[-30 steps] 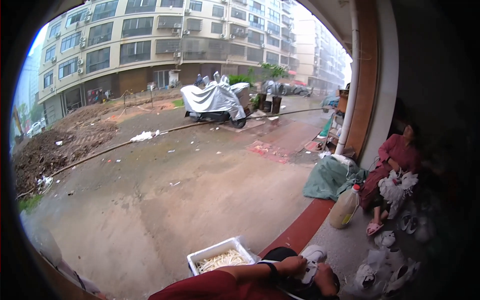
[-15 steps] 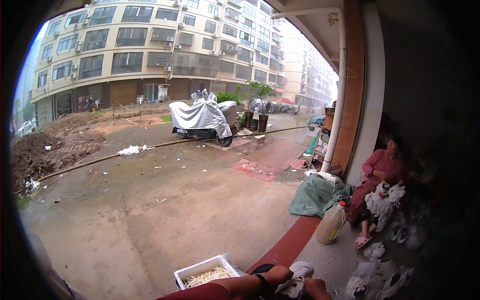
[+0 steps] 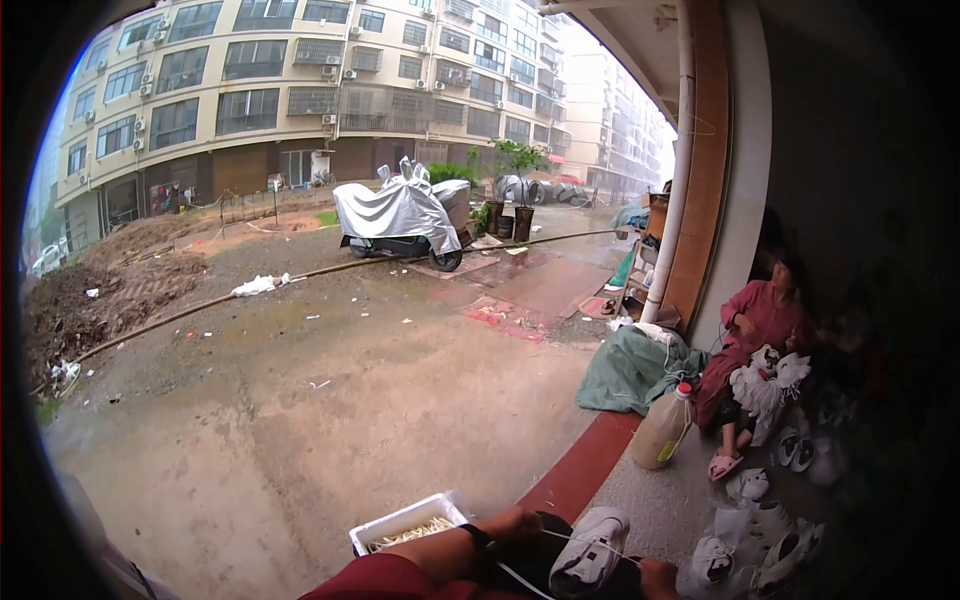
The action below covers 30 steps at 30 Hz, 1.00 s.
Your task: The recorder is threading laces through the eyelets of a white sneaker.
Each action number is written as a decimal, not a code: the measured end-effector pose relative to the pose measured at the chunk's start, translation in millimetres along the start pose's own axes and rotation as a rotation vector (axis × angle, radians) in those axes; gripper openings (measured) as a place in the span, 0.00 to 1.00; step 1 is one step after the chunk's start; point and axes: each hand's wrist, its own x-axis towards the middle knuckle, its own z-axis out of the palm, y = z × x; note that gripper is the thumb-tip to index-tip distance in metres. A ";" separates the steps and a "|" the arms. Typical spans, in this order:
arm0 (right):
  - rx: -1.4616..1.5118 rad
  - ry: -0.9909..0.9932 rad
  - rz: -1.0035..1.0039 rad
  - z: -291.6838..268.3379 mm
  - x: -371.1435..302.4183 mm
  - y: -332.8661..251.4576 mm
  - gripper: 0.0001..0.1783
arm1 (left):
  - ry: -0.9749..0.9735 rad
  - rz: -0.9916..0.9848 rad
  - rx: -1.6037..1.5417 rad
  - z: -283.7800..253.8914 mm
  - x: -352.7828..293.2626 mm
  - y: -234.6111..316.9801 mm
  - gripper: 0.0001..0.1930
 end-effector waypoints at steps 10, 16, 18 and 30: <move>-0.162 -0.068 0.501 -15.6 -140.3 120.4 0.13 | 0.283 -0.305 0.156 -117.2 -153.1 -97.7 0.10; -0.271 -0.103 0.405 -16.0 -141.7 158.0 0.11 | 0.460 -0.559 0.108 -144.8 -230.3 -140.8 0.08; -0.307 -0.119 0.382 -12.1 -146.2 165.0 0.10 | 0.497 -0.660 0.107 -147.8 -241.3 -129.5 0.08; -0.522 -0.124 0.205 7.0 -103.1 203.5 0.06 | 0.291 -1.207 0.723 -145.5 -310.9 -184.5 0.22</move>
